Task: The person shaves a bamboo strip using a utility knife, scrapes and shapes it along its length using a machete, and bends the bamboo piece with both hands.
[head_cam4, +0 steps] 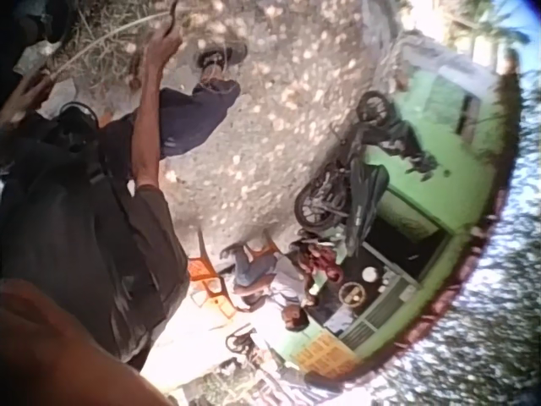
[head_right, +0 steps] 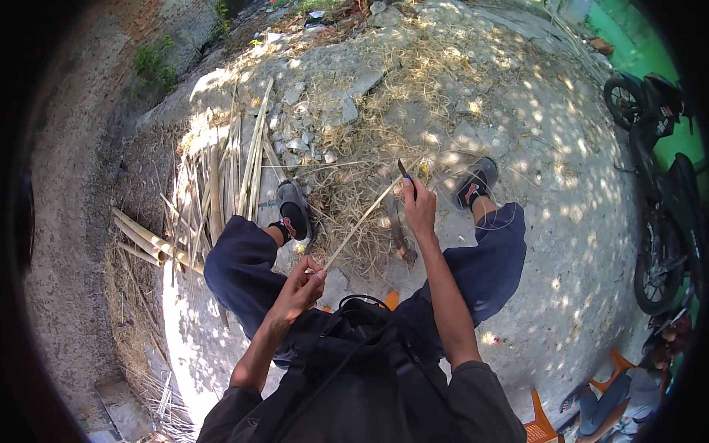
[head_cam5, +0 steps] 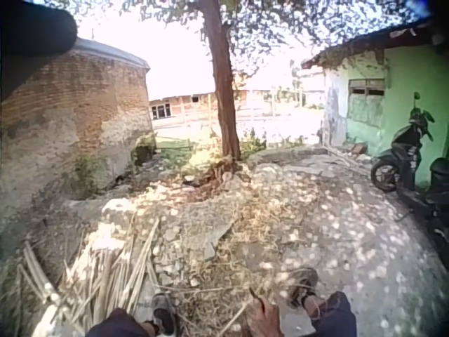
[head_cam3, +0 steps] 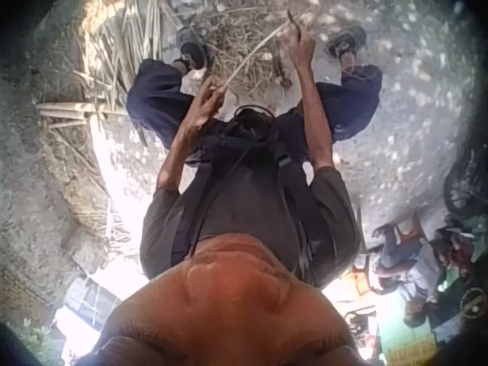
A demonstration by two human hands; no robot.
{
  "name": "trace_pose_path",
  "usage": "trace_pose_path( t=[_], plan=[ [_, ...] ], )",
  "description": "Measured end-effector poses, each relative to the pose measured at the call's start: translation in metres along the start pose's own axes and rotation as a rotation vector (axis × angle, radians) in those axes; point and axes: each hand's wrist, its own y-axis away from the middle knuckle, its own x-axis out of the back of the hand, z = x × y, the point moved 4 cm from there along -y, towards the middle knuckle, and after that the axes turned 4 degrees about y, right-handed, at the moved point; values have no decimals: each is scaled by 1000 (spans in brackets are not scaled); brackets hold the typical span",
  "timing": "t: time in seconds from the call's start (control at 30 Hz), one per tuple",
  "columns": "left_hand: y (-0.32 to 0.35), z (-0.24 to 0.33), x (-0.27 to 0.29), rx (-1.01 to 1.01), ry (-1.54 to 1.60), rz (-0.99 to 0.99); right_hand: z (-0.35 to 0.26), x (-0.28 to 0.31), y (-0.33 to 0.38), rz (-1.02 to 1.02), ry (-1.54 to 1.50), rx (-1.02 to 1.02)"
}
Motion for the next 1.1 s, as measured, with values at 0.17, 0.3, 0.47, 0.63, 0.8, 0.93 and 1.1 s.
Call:
trace_pose_path(
  t=[0.17, 0.3, 0.47, 0.63, 0.8, 0.93, 1.1],
  plan=[
    [32, 15, 2, 5, -9, -8, 49, 8, -18, 78, 73, -75],
    [36, -5, 28, -70, -73, 31, 46, -10, -15, 0, -17, -126],
    [38, 31, 34, -350, -613, 347, 9, -26, 21, -277, -487, -512],
    [21, 74, 32, -524, -964, 414, -77, -1, 42, -370, -21, -29],
    [-6, 114, 28, -499, -1501, 457, -116, 19, 20, -255, 56, 244],
    [-31, 143, 10, -466, -1808, 384, -110, 8, 9, -426, 42, 353],
    [-61, 158, -15, -768, -2011, 325, -77, -21, 17, -591, -28, 313]
  ],
)
